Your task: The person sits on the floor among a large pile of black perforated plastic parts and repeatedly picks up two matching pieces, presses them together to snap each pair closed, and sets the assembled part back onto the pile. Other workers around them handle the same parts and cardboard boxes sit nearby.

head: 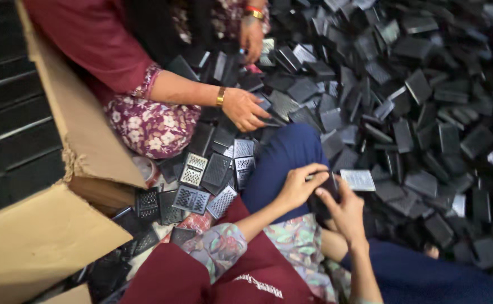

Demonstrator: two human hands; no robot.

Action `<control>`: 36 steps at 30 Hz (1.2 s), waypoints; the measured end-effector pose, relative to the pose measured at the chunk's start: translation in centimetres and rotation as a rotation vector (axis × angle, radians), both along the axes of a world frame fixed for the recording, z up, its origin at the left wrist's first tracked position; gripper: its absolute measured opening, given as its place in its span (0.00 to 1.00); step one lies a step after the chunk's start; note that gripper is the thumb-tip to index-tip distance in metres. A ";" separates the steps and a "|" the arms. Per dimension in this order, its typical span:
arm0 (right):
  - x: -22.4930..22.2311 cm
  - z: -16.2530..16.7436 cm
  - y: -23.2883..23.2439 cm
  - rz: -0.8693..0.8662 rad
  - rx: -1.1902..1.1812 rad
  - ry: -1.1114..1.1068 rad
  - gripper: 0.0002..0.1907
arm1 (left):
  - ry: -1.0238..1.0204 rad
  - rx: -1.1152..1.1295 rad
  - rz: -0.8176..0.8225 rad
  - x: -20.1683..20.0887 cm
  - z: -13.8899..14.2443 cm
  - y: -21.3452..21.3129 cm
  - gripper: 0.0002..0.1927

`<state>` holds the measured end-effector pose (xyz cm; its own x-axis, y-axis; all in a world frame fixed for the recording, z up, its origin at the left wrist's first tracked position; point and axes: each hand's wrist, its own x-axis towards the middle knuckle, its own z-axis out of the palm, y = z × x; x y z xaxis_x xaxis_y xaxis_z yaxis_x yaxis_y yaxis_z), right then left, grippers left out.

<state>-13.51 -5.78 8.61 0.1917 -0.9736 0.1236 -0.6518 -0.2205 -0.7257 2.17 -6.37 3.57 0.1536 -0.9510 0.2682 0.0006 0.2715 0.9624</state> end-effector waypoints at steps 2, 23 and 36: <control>0.0 0.6 0.5 -0.079 -0.015 -0.041 0.22 | -0.062 -0.011 0.015 0.0 -0.2 0.4 0.15; -2.2 -2.8 3.0 -0.056 0.345 -0.670 0.14 | 0.499 -0.402 -1.483 -1.4 23.2 14.3 0.24; 1.2 -1.9 5.4 0.646 -0.034 -0.201 0.11 | 0.401 -0.351 -1.464 0.4 25.0 11.6 0.22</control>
<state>-12.31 -0.33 6.74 0.7038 -0.6664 0.2460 -0.2345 -0.5449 -0.8050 2.59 5.23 28.58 -0.7041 -0.2316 0.6713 0.6887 0.0076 0.7250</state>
